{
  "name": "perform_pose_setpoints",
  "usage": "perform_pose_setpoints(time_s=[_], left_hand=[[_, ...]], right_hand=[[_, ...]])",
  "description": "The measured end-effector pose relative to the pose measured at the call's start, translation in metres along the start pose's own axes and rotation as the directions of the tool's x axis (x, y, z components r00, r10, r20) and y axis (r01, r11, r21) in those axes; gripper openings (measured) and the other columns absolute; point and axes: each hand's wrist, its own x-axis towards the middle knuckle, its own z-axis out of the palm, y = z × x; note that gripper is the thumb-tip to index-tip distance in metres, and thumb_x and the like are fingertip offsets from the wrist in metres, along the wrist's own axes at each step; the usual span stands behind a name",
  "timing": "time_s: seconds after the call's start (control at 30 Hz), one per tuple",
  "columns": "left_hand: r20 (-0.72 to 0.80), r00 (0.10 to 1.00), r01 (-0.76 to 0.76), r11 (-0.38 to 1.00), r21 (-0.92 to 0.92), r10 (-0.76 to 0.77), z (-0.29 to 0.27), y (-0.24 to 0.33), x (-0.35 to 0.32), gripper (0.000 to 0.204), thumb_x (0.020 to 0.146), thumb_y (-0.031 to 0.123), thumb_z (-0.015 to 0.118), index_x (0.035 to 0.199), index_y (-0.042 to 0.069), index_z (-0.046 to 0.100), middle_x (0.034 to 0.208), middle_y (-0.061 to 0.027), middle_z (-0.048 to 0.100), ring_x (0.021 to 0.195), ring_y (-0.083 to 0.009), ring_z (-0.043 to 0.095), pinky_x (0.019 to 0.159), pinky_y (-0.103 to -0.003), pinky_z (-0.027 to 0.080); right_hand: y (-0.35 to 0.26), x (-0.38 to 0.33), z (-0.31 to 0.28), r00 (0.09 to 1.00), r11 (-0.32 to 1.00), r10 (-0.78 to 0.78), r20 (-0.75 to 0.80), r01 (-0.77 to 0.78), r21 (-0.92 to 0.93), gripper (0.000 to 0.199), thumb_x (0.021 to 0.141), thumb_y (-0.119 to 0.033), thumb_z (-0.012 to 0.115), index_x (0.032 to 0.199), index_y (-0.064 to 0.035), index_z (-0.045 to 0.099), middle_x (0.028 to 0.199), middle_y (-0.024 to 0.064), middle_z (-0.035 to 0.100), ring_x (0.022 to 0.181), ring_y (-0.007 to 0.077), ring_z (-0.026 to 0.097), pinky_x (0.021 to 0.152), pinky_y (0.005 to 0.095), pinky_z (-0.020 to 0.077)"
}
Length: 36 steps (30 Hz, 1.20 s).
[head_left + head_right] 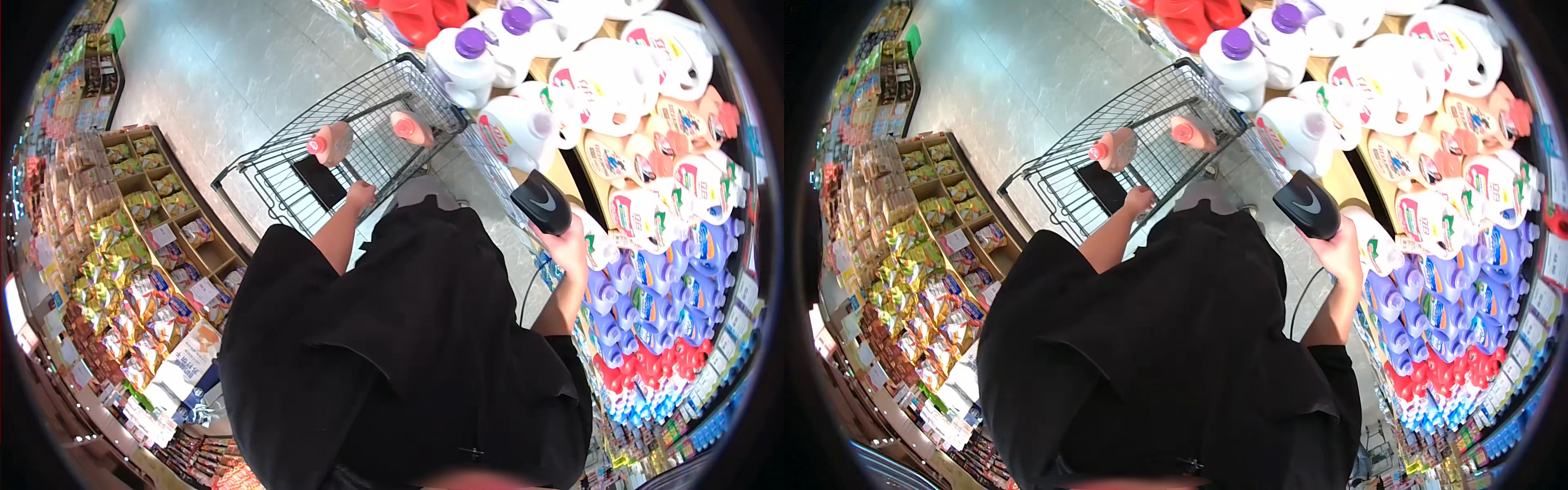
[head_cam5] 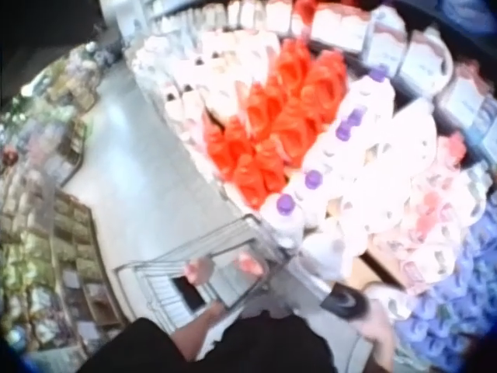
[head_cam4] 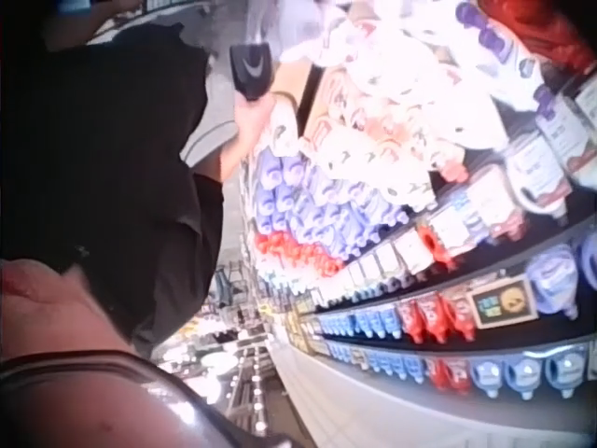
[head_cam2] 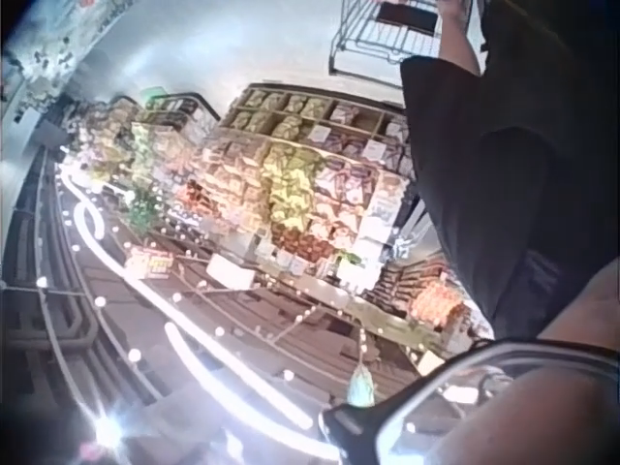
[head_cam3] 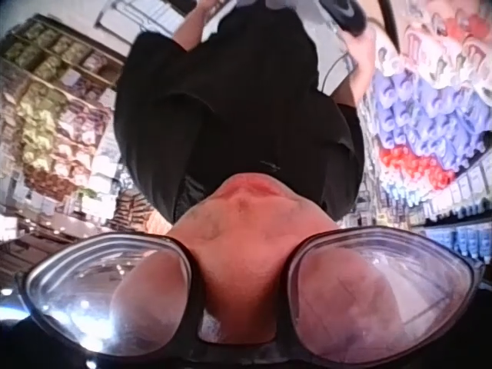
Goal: Scan various detergent and household cleaner bottles using a handheld scanner.
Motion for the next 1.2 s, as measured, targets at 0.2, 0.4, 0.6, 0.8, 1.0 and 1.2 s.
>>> perform_pose_setpoints(time_s=[0.2, 0.4, 0.6, 0.8, 1.0, 1.2], left_hand=[[-0.311, 0.877, 0.196, 0.865, -0.462, -0.365, -0.036, -0.054, 0.082, 0.066, 0.078, 0.024, 0.073, 0.131, -0.004, 0.047, 0.114, -0.0201, 0.066, 0.099, -0.0292, 0.068, 0.079, -0.039, 0.054], [-0.295, 0.919, 0.07, 0.846, -0.528, -0.26, -0.078, -0.1, 0.146, 0.072, 0.076, 0.01, 0.082, 0.137, -0.003, 0.045, 0.129, -0.0166, 0.061, 0.115, -0.0273, 0.063, 0.1, -0.036, 0.048], [-0.136, 0.989, 0.026, 0.978, -0.206, -0.055, -0.103, -0.114, 0.186, 0.063, 0.072, 0.013, 0.085, 0.128, 0.001, 0.059, 0.119, -0.0147, 0.069, 0.109, -0.0287, 0.067, 0.094, -0.037, 0.051], [-0.058, 0.971, 0.18, 0.869, -0.461, -0.232, -0.073, -0.082, 0.175, 0.047, 0.071, 0.016, 0.087, 0.112, 0.002, 0.069, 0.102, -0.0073, 0.07, 0.09, -0.0189, 0.065, 0.072, -0.034, 0.052], [-0.256, 0.916, 0.126, 0.827, -0.547, -0.309, -0.043, -0.031, 0.148, 0.056, 0.074, 0.027, 0.085, 0.12, -0.001, 0.069, 0.11, -0.0132, 0.073, 0.1, -0.0248, 0.069, 0.089, -0.038, 0.052], [-0.209, 0.893, 0.292, 0.865, -0.408, -0.399, -0.06, 0.016, 0.118, 0.08, 0.072, 0.055, 0.08, 0.121, -0.006, 0.067, 0.119, -0.0175, 0.071, 0.106, -0.0293, 0.068, 0.092, -0.036, 0.053]], right_hand=[[-0.041, 0.039, 0.047, 0.988, 0.992, 0.113, 0.109, -0.107, -0.064, 0.032, 0.076, 0.001, 0.079, 0.107, 0.0014, 0.07, 0.097, 0.0067, 0.075, 0.089, 0.0111, 0.065, 0.084, 0.0291, 0.0516], [-0.049, 0.062, 0.089, 0.93, 0.933, 0.333, 0.157, -0.3, -0.2, 0.04, 0.076, 0.002, 0.078, 0.115, -0.0006, 0.07, 0.101, 0.0077, 0.075, 0.093, 0.0105, 0.067, 0.086, 0.0293, 0.0516], [-0.048, 0.087, 0.109, 0.92, 0.917, 0.332, 0.206, -0.265, -0.298, 0.045, 0.074, 0.003, 0.077, 0.118, 0.0, 0.068, 0.1, 0.0107, 0.075, 0.09, 0.0134, 0.068, 0.084, 0.031, 0.0521], [-0.032, 0.088, 0.125, 0.901, 0.909, 0.383, 0.205, -0.329, -0.254, 0.037, 0.072, 0.001, 0.076, 0.108, 0.0012, 0.069, 0.097, 0.0124, 0.074, 0.087, 0.0191, 0.069, 0.083, 0.0318, 0.0523], [-0.037, 0.085, 0.119, 0.924, 0.953, 0.288, 0.252, -0.251, -0.171, 0.038, 0.074, 0.001, 0.079, 0.111, -0.0007, 0.069, 0.099, 0.0095, 0.074, 0.091, 0.0142, 0.066, 0.084, 0.0314, 0.052], [-0.041, 0.061, 0.101, 0.964, 0.977, 0.21, 0.162, -0.202, -0.063, 0.033, 0.077, -0.001, 0.078, 0.109, -0.0009, 0.069, 0.096, 0.0063, 0.074, 0.088, 0.0088, 0.061, 0.084, 0.0295, 0.0515]])
